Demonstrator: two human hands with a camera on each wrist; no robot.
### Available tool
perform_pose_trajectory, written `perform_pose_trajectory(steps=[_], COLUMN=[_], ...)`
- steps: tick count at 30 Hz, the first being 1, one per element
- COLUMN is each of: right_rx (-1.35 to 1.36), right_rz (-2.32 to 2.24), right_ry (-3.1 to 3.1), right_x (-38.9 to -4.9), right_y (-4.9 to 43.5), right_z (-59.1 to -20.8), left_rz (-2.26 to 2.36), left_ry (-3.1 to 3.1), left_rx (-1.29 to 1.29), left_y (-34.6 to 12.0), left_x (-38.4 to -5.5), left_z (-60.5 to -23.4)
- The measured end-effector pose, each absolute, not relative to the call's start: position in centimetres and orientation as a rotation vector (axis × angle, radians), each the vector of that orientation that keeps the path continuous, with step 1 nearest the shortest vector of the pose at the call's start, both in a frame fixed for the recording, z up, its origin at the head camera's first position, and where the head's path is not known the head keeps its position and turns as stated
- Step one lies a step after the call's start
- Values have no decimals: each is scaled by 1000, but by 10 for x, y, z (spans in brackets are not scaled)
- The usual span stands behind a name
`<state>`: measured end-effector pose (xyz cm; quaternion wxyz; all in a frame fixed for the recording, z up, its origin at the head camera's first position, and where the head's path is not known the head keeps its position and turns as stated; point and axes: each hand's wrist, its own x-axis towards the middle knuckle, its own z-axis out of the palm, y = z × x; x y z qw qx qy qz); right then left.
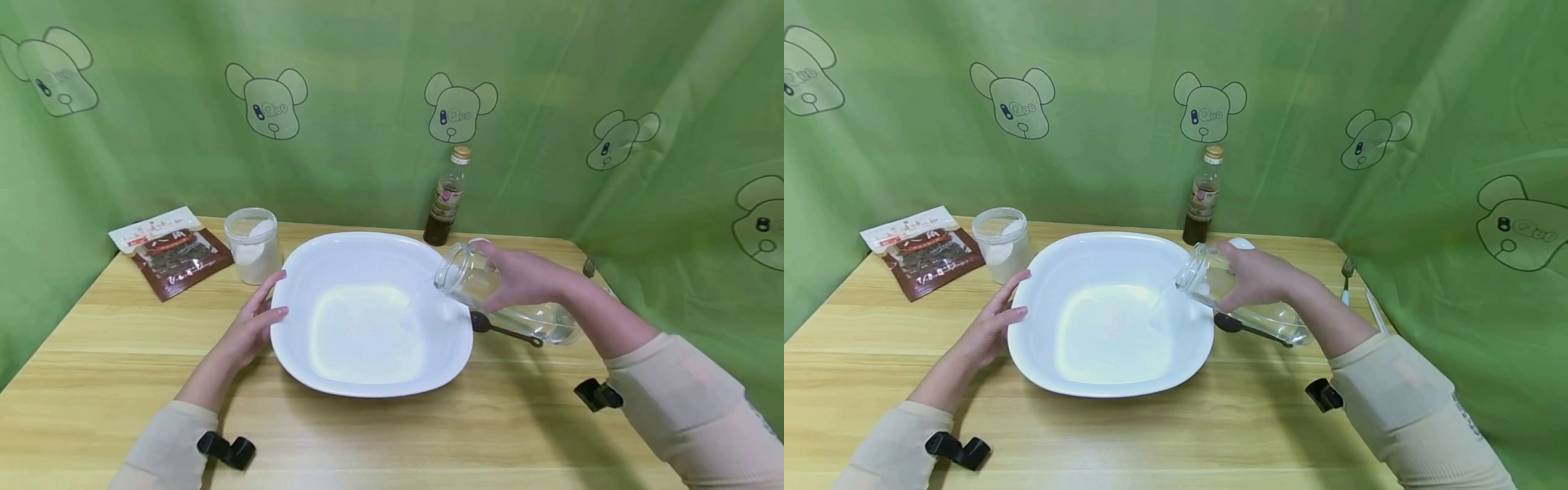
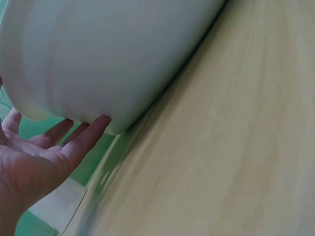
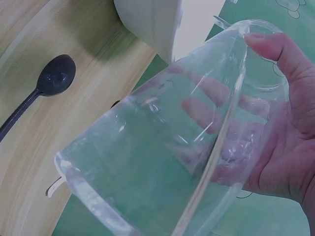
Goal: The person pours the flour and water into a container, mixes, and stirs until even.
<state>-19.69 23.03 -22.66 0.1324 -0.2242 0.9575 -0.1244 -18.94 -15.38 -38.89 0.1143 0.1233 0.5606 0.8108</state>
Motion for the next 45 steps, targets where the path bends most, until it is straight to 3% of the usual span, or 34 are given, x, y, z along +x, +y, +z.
perform_pose_trajectory(steps=[45], right_rx=[-646], right_rz=[-328], right_ry=[2766], right_x=[-200], right_y=[220], right_z=[-223], left_rz=[2383], left_ry=[1635], left_rx=[386], left_y=[-155], left_x=[-192], left_z=[-391])
